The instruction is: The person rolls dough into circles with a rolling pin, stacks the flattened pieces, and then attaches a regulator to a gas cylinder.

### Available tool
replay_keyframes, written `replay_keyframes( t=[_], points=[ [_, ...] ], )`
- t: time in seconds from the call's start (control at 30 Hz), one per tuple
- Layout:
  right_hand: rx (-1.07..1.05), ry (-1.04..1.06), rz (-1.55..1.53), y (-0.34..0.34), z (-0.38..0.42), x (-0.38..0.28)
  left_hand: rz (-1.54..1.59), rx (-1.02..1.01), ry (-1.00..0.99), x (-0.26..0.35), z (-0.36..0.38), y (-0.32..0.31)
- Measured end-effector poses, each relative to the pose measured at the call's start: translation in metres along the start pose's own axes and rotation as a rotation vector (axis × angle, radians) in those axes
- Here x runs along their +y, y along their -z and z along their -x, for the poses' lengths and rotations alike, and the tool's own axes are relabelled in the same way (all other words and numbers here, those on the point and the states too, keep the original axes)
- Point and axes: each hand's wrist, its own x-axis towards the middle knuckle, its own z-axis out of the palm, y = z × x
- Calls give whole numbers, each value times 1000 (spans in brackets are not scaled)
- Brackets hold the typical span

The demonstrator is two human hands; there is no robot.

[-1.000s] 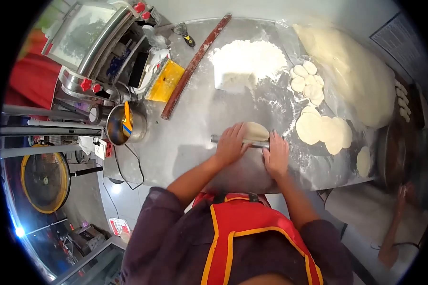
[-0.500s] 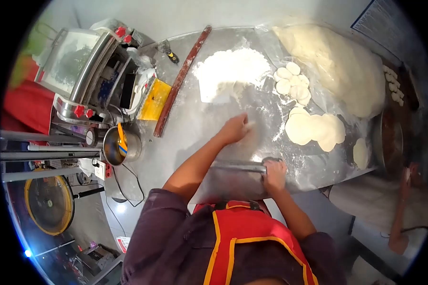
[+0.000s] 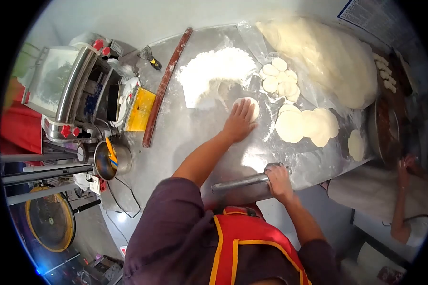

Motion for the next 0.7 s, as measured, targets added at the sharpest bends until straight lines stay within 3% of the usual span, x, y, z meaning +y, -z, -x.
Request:
replay_keyframes(
  t=[0.17, 0.23, 0.3, 0.33, 0.47, 0.6, 0.67, 0.7],
  points=[
    [67, -86, 55, -17, -16, -36, 36, -78, 43, 45, 86, 24],
    [56, -246, 212, -32, -29, -44, 155, -117, 153, 70, 124, 36],
    [253, -213, 323, -61, -48, -29, 282, -139, 253, 80, 147, 37],
    [241, -222, 356, -60, -67, -23, 343, -130, 292, 79, 151, 36],
    [239, -226, 389, -38, -159, -16, 282, 117, 368, 42, 111, 41],
    [161, -210, 289, -39, -193, -12, 304, -135, 484, 21, 71, 40],
    [189, -86, 312, -46, -155, -15, 299, -336, 471, 15, 68, 46],
    [151, -78, 332, -51, -122, -18, 314, -248, 506, 13, 78, 43]
  ],
)
